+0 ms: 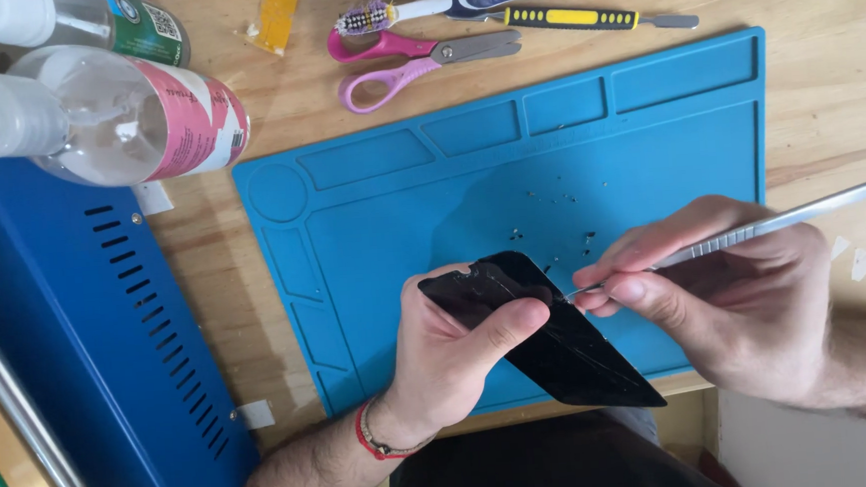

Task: Removing a cracked screen from a smartphone using a metal pry tool

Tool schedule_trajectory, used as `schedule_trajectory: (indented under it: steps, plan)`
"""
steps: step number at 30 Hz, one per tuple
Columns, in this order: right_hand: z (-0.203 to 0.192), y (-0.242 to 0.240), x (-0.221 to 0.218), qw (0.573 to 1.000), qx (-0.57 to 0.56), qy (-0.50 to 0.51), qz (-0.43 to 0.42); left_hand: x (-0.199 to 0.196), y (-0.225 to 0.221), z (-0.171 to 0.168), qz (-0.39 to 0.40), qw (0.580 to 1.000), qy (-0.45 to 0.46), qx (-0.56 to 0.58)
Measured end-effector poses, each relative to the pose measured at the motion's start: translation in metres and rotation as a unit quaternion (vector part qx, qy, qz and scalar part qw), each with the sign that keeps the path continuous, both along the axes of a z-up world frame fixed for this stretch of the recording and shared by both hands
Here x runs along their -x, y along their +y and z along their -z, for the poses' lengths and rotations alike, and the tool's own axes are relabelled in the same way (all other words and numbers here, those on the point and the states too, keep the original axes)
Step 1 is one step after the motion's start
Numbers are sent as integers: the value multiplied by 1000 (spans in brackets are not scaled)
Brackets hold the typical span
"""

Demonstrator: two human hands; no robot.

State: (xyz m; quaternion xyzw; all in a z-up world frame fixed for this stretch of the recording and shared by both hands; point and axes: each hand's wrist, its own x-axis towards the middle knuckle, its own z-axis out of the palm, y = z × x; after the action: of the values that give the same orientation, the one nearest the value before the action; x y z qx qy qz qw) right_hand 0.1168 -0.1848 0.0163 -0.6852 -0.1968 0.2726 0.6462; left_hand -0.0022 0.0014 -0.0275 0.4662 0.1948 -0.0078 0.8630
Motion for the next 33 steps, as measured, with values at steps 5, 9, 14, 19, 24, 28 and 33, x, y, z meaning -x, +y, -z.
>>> schedule_trajectory:
  steps: [5,9,14,19,24,28,33]
  plan:
    - [-1,-3,0,1000,-14,9,-6,1,1,1,15,1000,0,25]
    - [0,-5,1,1000,-23,5,-9,1,0,0,26,998,-5,56]
    - [3,-10,3,999,-38,24,-6,1,0,2,28,999,-5,30]
    - [3,-9,2,999,-36,27,-6,1,0,1,26,999,-15,39]
    - [1,-6,0,1000,-13,17,-10,-1,2,-1,25,999,-18,35]
    - [1,-5,-1,1000,-9,10,-14,-2,2,-4,24,999,-9,26]
    - [-2,-1,-4,999,21,24,-16,-1,2,-8,17,998,19,-65]
